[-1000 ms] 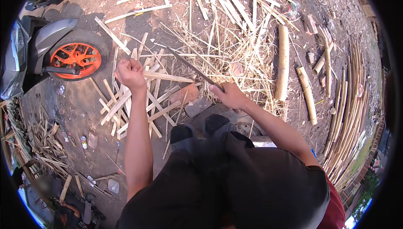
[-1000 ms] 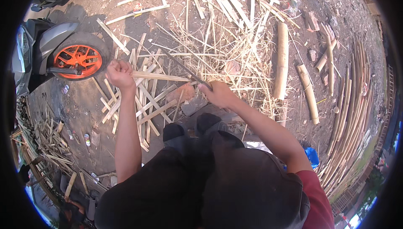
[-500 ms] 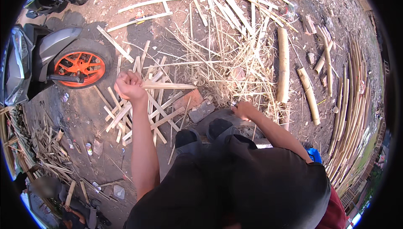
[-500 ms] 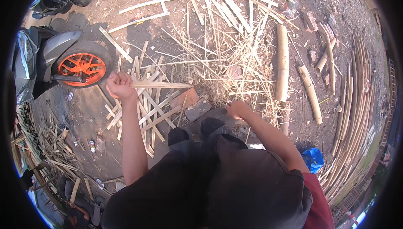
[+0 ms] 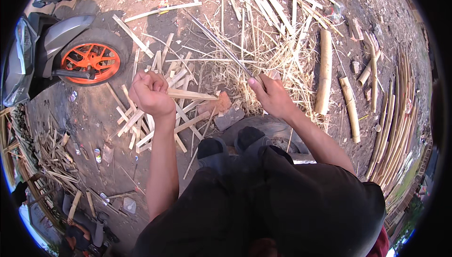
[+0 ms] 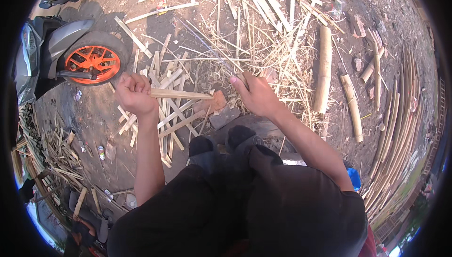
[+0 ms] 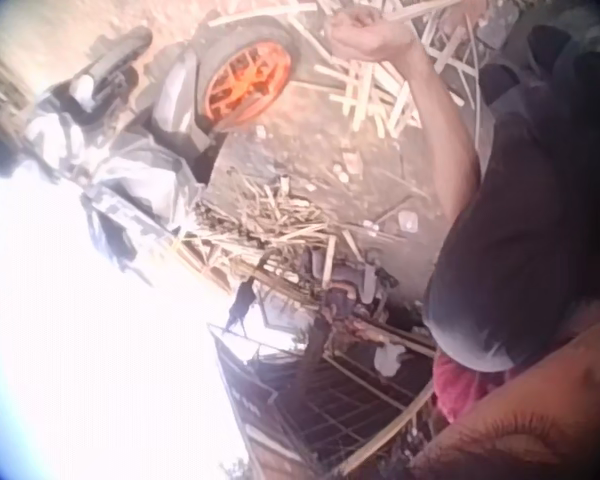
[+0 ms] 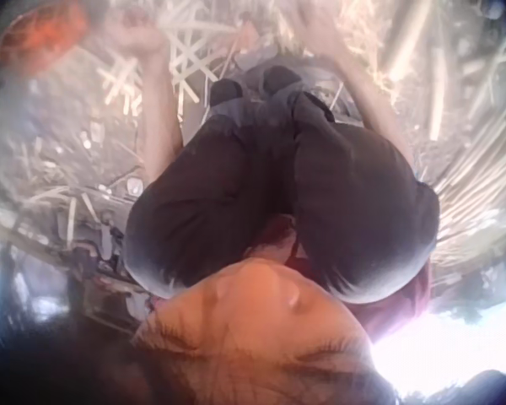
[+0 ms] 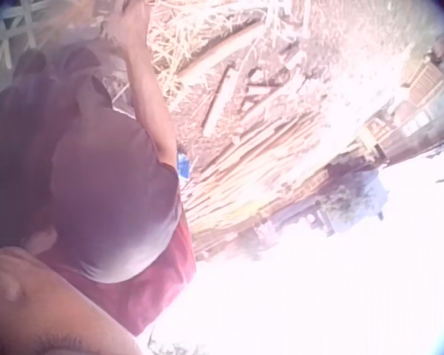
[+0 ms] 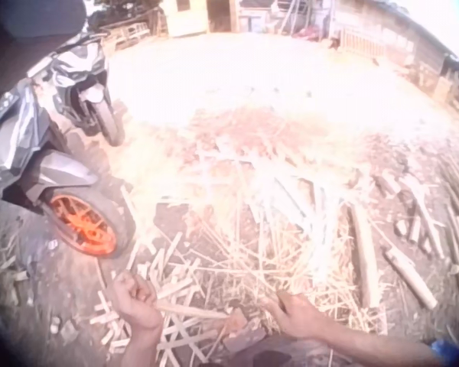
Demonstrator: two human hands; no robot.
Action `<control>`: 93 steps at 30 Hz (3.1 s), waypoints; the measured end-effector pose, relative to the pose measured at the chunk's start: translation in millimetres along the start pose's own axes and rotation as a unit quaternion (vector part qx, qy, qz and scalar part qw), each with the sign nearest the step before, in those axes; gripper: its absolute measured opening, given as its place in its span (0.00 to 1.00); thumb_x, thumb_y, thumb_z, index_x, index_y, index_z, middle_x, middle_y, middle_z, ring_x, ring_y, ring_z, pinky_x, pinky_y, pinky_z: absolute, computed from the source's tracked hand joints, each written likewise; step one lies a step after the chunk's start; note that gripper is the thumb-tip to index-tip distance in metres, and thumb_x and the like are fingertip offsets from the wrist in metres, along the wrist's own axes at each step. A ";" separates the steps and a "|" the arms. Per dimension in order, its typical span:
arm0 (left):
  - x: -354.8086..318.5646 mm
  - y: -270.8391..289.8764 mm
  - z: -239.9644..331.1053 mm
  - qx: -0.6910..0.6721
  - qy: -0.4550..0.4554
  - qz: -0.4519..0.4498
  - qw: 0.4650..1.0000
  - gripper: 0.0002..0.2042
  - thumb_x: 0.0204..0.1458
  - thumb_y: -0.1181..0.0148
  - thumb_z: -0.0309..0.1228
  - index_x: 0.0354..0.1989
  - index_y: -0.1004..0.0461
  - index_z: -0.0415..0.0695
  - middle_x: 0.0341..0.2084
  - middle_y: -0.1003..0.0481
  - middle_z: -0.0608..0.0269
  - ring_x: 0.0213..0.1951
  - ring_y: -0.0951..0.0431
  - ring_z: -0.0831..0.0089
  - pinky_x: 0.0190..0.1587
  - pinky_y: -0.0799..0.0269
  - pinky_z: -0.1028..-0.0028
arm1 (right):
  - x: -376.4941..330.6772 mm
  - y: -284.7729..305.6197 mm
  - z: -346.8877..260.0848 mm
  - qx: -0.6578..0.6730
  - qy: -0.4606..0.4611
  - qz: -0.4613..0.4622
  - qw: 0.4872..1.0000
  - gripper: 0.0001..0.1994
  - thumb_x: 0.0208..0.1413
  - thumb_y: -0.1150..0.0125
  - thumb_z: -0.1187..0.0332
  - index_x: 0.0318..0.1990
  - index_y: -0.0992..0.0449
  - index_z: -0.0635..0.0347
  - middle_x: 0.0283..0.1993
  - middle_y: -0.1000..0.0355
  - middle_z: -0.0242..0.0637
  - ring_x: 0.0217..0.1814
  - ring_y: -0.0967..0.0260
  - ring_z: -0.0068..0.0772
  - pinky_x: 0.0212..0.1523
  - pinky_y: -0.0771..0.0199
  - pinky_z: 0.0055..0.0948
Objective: The person shaves thin strips of bamboo using a machete against a brick resting on a tire.
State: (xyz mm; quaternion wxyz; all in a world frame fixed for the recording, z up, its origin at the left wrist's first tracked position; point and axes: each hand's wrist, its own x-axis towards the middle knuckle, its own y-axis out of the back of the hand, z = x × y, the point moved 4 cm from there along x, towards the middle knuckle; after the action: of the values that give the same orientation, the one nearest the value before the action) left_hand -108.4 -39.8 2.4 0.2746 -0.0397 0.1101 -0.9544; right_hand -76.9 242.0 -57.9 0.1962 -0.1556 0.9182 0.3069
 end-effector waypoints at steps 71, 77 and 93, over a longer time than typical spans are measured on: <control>-20.7 90.7 3.8 0.002 -0.007 0.291 0.957 0.16 0.53 0.59 0.39 0.18 0.56 0.52 0.11 0.55 0.71 0.15 0.56 0.78 0.18 0.63 0.75 | -9.5 -103.5 99.5 -0.142 -0.003 -0.169 0.975 0.30 0.67 0.60 0.47 0.41 0.21 0.68 0.37 0.25 0.65 0.43 0.26 0.65 0.49 0.27 0.54; -20.0 93.8 5.0 0.006 -0.010 0.313 0.950 0.16 0.52 0.60 0.38 0.18 0.57 0.52 0.11 0.55 0.71 0.15 0.57 0.78 0.18 0.63 0.75 | -7.7 -83.5 104.7 -0.136 -0.066 -0.157 0.976 0.32 0.68 0.63 0.47 0.33 0.22 0.71 0.34 0.25 0.64 0.41 0.26 0.66 0.49 0.27 0.53; -26.0 82.5 6.8 -0.001 -0.020 0.299 0.954 0.16 0.51 0.58 0.36 0.17 0.57 0.52 0.10 0.55 0.70 0.13 0.56 0.78 0.17 0.62 0.74 | -1.6 -92.8 63.4 -0.191 0.005 -0.135 0.972 0.30 0.67 0.60 0.47 0.37 0.19 0.68 0.31 0.24 0.59 0.39 0.24 0.64 0.47 0.25 0.54</control>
State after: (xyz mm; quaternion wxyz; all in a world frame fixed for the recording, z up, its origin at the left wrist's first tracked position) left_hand -42.9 -95.2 -10.5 0.5498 -0.0246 0.1126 -0.8273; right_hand -21.0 211.0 -150.4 0.1979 -0.3146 0.8139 0.4466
